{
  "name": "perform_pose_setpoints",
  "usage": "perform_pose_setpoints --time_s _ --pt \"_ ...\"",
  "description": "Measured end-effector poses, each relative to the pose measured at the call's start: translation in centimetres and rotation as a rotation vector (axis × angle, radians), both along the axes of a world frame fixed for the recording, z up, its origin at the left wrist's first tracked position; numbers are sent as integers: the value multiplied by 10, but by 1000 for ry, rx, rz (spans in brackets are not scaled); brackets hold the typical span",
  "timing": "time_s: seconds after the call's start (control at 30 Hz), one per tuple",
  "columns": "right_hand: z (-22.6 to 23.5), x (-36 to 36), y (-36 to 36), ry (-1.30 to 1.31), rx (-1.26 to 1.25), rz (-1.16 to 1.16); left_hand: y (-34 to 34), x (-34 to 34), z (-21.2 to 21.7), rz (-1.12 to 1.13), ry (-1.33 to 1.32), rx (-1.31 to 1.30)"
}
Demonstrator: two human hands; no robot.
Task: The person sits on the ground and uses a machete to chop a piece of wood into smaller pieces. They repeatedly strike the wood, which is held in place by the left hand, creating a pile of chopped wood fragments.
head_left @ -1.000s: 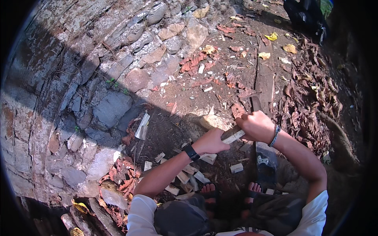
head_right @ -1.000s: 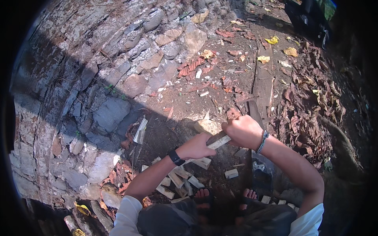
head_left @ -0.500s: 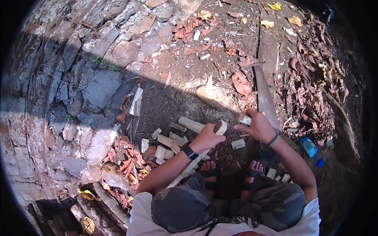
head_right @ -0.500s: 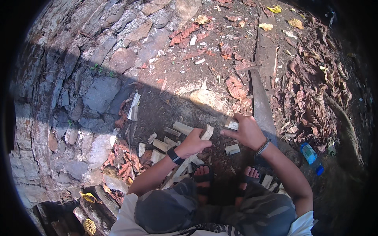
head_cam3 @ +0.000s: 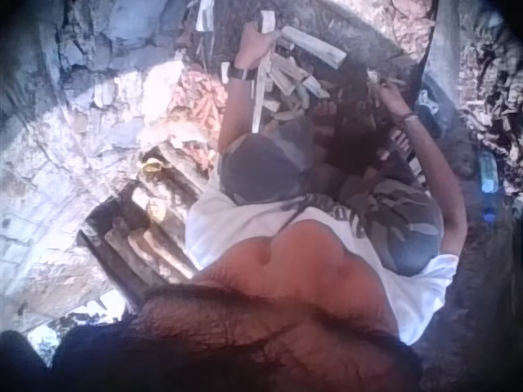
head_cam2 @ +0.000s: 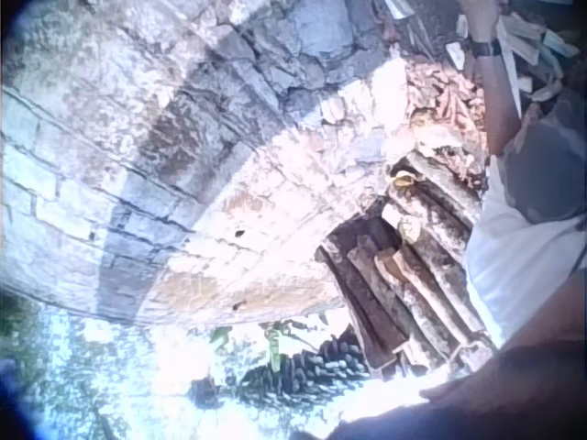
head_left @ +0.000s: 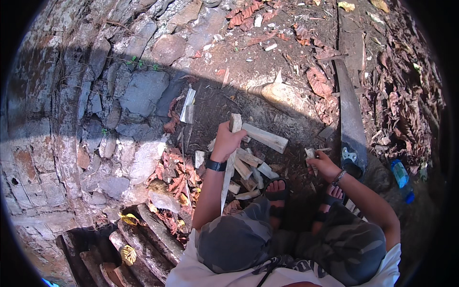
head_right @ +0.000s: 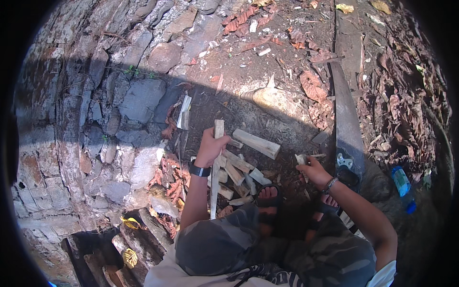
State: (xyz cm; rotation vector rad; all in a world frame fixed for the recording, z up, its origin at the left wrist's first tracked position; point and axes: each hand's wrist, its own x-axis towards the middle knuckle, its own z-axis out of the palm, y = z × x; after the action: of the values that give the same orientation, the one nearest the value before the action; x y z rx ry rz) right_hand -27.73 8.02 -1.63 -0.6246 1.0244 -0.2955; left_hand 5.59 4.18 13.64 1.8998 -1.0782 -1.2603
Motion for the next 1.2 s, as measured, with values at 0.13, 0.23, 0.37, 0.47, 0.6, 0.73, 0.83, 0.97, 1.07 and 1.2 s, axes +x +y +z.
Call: perform_pose_setpoints --time_s 0.13,0.23,0.37,0.47,0.6,0.73,0.83,0.97,1.07,1.2 --pt "44 45 -2 -10 -52 224 -2 14 2 15 -55 -71" --pt "41 42 3 77 -214 305 -3 17 -3 -30 -126 -101" --pt "12 -4 2 258 -335 359 -2 22 -15 -71 -191 -104" --pt "15 -24 0 214 -265 281 -2 17 -27 -48 -212 -32" --pt "-5 -36 11 166 -347 213 -22 -19 -38 -169 -308 -43" --pt "6 -20 17 182 -341 271 -41 -37 -76 -168 -520 1" --pt "0 -27 20 209 -340 268 -61 -52 -82 -153 -468 -9" --pt "3 -25 19 230 -341 294 -73 -35 -120 -249 -544 -66" --pt "6 -28 18 253 -382 307 -63 -20 -132 -282 -587 -147" --pt "12 -38 22 265 -420 252 -12 4 -119 -187 -804 -171"
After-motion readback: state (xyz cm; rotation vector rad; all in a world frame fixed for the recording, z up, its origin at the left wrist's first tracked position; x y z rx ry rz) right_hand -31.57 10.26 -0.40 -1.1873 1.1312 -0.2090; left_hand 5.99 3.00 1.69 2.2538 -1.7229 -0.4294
